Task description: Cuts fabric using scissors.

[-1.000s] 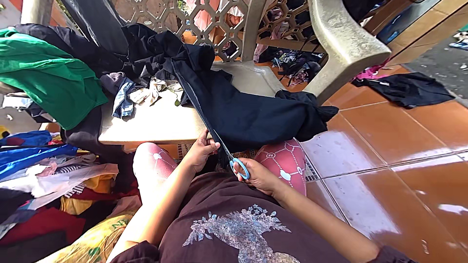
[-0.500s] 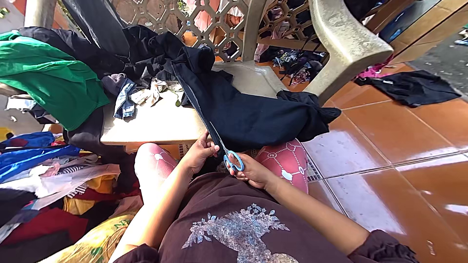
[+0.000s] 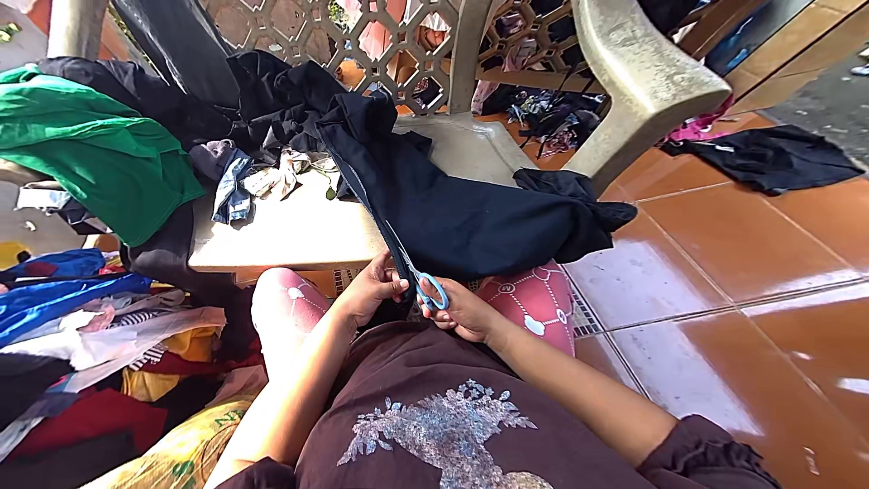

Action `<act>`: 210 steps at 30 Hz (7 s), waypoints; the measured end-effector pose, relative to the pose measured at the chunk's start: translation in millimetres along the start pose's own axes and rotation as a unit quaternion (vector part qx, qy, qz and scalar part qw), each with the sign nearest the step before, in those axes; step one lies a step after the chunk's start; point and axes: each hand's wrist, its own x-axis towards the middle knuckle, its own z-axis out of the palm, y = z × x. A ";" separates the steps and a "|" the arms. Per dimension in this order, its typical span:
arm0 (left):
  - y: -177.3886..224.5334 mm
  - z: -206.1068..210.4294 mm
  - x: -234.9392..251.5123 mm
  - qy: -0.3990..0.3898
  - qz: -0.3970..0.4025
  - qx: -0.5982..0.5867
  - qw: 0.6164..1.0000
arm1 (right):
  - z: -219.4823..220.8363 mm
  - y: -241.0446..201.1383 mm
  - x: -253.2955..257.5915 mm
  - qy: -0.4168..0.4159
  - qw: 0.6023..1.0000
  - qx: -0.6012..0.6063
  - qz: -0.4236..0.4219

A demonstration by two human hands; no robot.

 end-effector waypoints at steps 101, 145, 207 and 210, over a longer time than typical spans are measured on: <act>1.4 -35.9 -22.5 0.070 0.012 -0.057 0.996 | 28.6 -20.5 48.8 0.015 0.997 -0.044 0.058; 13.6 -42.1 -6.4 0.098 0.084 -0.219 0.967 | 29.8 -6.9 40.9 -0.013 0.999 -0.051 -0.005; 17.7 -65.4 -20.7 0.060 0.097 -0.119 0.986 | 24.9 -11.5 48.8 -0.126 0.991 -0.038 0.022; 18.6 -63.3 -20.7 0.060 0.094 -0.119 0.987 | 26.2 -12.9 47.8 -0.117 0.992 -0.050 0.021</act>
